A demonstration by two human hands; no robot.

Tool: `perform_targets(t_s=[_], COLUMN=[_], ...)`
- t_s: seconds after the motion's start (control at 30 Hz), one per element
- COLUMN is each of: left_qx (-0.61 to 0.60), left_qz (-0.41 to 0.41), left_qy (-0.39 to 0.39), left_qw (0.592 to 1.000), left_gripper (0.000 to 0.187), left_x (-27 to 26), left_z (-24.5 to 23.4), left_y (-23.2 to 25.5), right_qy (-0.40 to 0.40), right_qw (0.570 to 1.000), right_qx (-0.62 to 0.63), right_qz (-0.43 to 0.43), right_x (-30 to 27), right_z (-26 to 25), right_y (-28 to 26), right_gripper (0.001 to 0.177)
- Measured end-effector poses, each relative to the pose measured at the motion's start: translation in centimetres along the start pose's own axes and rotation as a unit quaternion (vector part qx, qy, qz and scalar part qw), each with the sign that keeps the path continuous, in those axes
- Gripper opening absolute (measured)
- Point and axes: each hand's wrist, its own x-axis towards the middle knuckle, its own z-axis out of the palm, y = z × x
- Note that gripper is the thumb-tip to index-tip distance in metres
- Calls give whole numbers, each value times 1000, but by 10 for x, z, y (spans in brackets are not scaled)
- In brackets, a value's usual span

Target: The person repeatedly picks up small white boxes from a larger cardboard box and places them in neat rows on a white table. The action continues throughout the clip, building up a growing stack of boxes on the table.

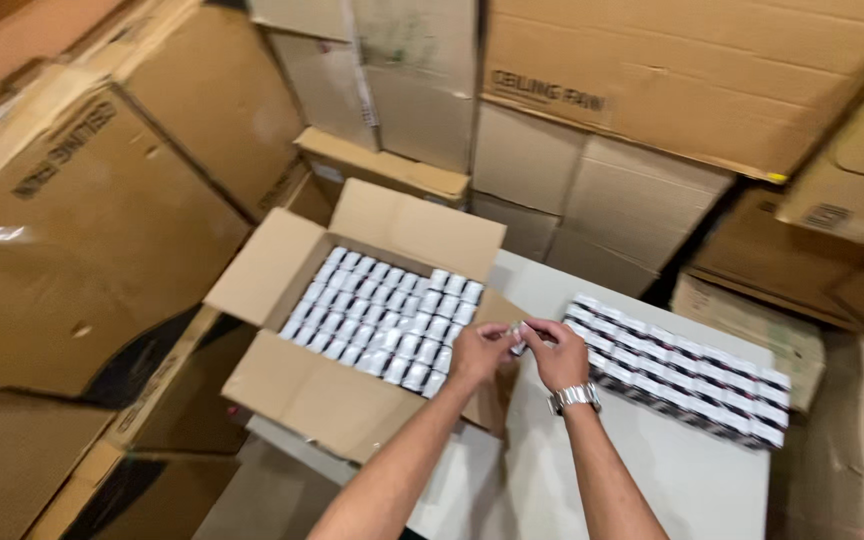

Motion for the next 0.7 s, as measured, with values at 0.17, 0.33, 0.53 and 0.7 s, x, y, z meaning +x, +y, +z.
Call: perform_targets(t_s=[0.17,0.33,0.53,0.7], left_qx=[8,14,44,16], left_qz=[2,7,-7,-43], left_qy=[48,67,63,33], left_qw=[999,998,997,998], left_gripper=[44,40,41,37], left_x=[-3,40,65,79], left_z=[-106,-177,-215,-222], left_y=[44,38,30,19], right_qy=[-74,-139,-159,-187], right_qw=[995,982,973,965], right_qx=[-5,-35,-122,-162], right_qz=[-68,-120,-117,-85], right_x=[8,17,39,54], right_z=[81,138,187,205], right_y=[-72,-129,-142,-130], right_gripper=[27,26,24,22])
